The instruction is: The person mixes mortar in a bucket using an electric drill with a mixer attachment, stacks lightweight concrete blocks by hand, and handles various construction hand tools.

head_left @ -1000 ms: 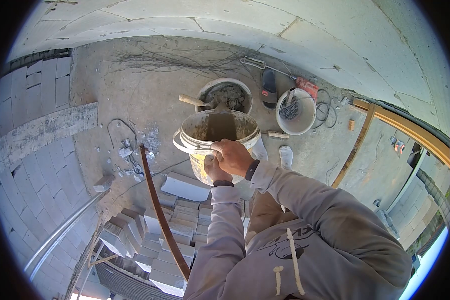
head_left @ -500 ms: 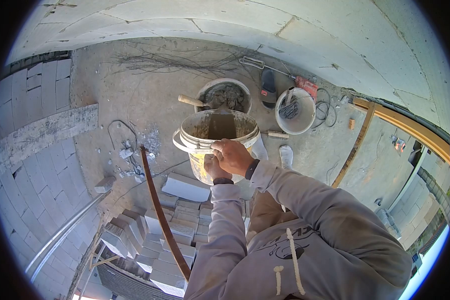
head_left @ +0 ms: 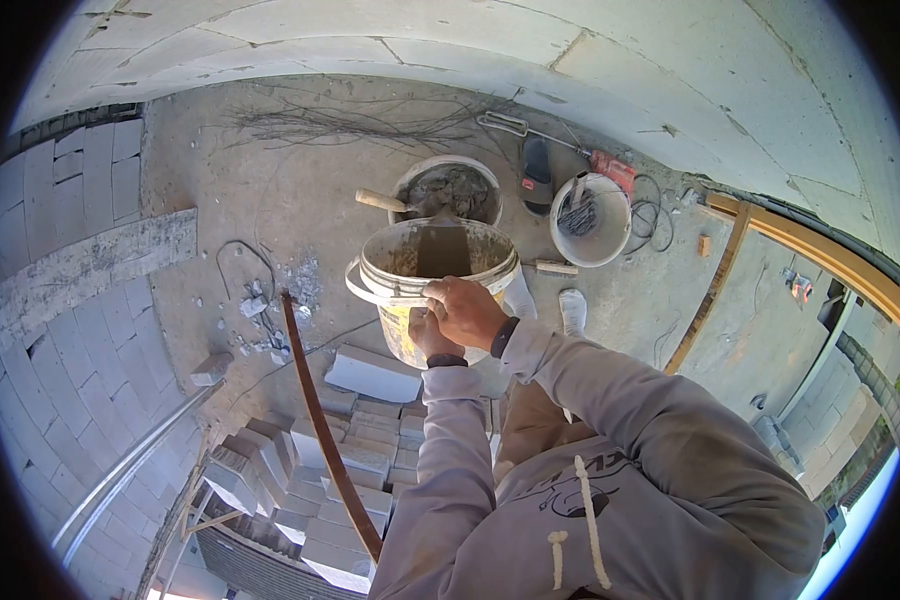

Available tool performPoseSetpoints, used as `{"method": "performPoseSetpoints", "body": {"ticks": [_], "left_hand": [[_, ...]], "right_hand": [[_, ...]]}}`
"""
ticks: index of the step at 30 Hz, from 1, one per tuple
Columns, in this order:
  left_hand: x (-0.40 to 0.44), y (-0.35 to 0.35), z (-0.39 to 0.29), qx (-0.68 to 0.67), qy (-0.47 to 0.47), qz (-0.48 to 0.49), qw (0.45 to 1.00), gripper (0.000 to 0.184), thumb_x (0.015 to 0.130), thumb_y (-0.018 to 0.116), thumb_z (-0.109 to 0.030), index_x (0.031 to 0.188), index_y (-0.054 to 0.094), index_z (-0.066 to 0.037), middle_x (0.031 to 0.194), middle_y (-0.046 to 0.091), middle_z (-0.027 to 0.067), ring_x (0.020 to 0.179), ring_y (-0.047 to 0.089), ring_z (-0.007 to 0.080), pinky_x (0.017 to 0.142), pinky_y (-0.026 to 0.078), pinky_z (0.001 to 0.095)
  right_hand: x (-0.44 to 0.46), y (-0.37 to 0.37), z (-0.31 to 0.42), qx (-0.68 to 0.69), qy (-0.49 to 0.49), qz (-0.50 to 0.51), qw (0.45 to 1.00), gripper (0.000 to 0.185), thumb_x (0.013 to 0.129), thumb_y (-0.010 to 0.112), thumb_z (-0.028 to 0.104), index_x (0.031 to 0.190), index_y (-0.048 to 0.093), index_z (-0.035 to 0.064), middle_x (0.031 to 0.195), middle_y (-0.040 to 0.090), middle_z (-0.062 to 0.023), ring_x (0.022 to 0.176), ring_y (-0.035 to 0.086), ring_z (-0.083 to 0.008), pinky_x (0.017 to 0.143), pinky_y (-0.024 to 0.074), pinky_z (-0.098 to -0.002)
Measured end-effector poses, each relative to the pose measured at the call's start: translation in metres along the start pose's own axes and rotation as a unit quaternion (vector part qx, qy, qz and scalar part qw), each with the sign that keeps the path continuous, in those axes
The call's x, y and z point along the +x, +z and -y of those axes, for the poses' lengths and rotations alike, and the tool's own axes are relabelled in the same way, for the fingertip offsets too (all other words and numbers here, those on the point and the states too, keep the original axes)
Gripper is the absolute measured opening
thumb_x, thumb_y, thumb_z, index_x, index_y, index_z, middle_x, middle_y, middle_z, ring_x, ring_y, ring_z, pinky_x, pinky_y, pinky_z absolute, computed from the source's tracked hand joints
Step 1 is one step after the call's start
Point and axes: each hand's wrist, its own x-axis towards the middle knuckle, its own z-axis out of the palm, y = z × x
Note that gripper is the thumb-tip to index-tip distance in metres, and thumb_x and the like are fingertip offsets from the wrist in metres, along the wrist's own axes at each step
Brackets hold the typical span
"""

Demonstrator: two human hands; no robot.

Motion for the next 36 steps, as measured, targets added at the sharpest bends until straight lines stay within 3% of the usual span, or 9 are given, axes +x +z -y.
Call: {"method": "performPoseSetpoints", "body": {"ticks": [9,13,16,19,22,23,28,32,36], "left_hand": [[0.01,-0.012,0.017,0.091,0.031,0.005,0.995,0.01,0.084,0.059,-0.012,0.085,0.055,-0.003,0.081,0.061,0.0053,0.067,0.057,0.0152,0.063,0.046,0.031],[0.003,-0.008,0.011,0.049,0.003,-0.018,0.999,0.011,0.084,0.06,-0.014,0.086,0.054,-0.004,0.081,0.061,0.0046,0.067,0.057,0.0149,0.063,0.047,0.0303],[0.003,-0.011,0.014,0.141,0.05,0.025,0.988,0.01,0.092,0.049,-0.016,0.094,0.05,-0.006,0.093,0.06,0.0106,0.082,0.061,0.0228,0.07,0.052,0.0377],[-0.006,-0.012,0.014,0.034,0.017,-0.013,0.999,0.012,0.084,0.06,-0.013,0.088,0.054,-0.003,0.08,0.06,0.0056,0.071,0.059,0.0156,0.062,0.048,0.0292],[-0.032,-0.008,-0.005,-0.062,-0.058,-0.084,0.993,0.012,0.085,0.059,-0.014,0.087,0.053,-0.003,0.079,0.059,0.0051,0.069,0.057,0.0153,0.06,0.047,0.029],[-0.037,-0.013,-0.004,-0.031,-0.067,-0.116,0.99,0.014,0.086,0.059,-0.017,0.081,0.051,-0.006,0.079,0.058,0.0039,0.068,0.056,0.0133,0.055,0.045,0.0261],[-0.062,-0.067,0.03,-0.02,-0.109,-0.062,0.992,0.021,0.087,0.061,-0.026,0.084,0.048,-0.009,0.075,0.056,0.0028,0.067,0.056,0.0109,0.047,0.038,0.0208],[-0.088,-0.084,0.032,0.001,-0.187,-0.035,0.982,0.029,0.086,0.063,-0.034,0.09,0.048,-0.009,0.076,0.056,0.0031,0.072,0.061,0.0134,0.046,0.04,0.0199],[-0.1,-0.094,0.032,0.1,-0.23,-0.021,0.968,0.042,0.084,0.062,-0.046,0.097,0.051,-0.008,0.09,0.06,0.0065,0.081,0.064,0.0174,0.05,0.046,0.0233]], "right_hand": [[0.0,-0.003,0.0,0.004,-0.001,0.002,1.0,0.008,0.079,0.053,0.01,0.078,0.056,0.0024,0.075,0.058,-0.0182,0.077,0.057,-0.037,0.067,0.0453,-0.0445],[0.0,-0.004,0.0,0.0,0.003,0.017,1.0,0.008,0.079,0.054,0.01,0.08,0.057,0.0023,0.076,0.058,-0.0178,0.078,0.057,-0.0369,0.068,0.0456,-0.0442],[-0.002,-0.005,0.003,0.009,0.001,0.009,1.0,0.01,0.079,0.055,0.011,0.082,0.059,0.0025,0.076,0.059,-0.0183,0.078,0.058,-0.0368,0.068,0.046,-0.0438],[-0.007,-0.009,0.008,-0.016,0.023,0.042,0.999,0.011,0.079,0.055,0.011,0.083,0.06,0.0025,0.076,0.059,-0.0195,0.077,0.058,-0.0366,0.067,0.0465,-0.0436],[-0.02,-0.007,0.007,-0.03,0.004,0.043,0.999,0.017,0.075,0.056,0.013,0.088,0.062,0.0036,0.074,0.059,-0.0196,0.07,0.06,-0.0355,0.063,0.0479,-0.0429],[-0.027,-0.007,0.007,-0.044,-0.001,0.046,0.998,0.013,0.078,0.057,0.014,0.085,0.06,0.0031,0.073,0.059,-0.0196,0.069,0.059,-0.0368,0.062,0.0471,-0.0444],[-0.063,-0.017,0.01,-0.046,0.036,0.111,0.992,0.013,0.078,0.055,0.013,0.086,0.057,0.0022,0.067,0.058,-0.0206,0.065,0.059,-0.0377,0.058,0.0462,-0.0456],[-0.099,-0.034,0.009,-0.018,0.078,0.124,0.989,0.019,0.079,0.055,0.016,0.087,0.053,-0.0004,0.065,0.057,-0.0231,0.066,0.059,-0.0399,0.06,0.0453,-0.0473],[-0.135,-0.072,0.017,-0.011,0.123,0.113,0.986,0.027,0.08,0.054,0.021,0.093,0.052,-0.0017,0.07,0.06,-0.0244,0.07,0.06,-0.0416,0.064,0.0461,-0.0482]]}}
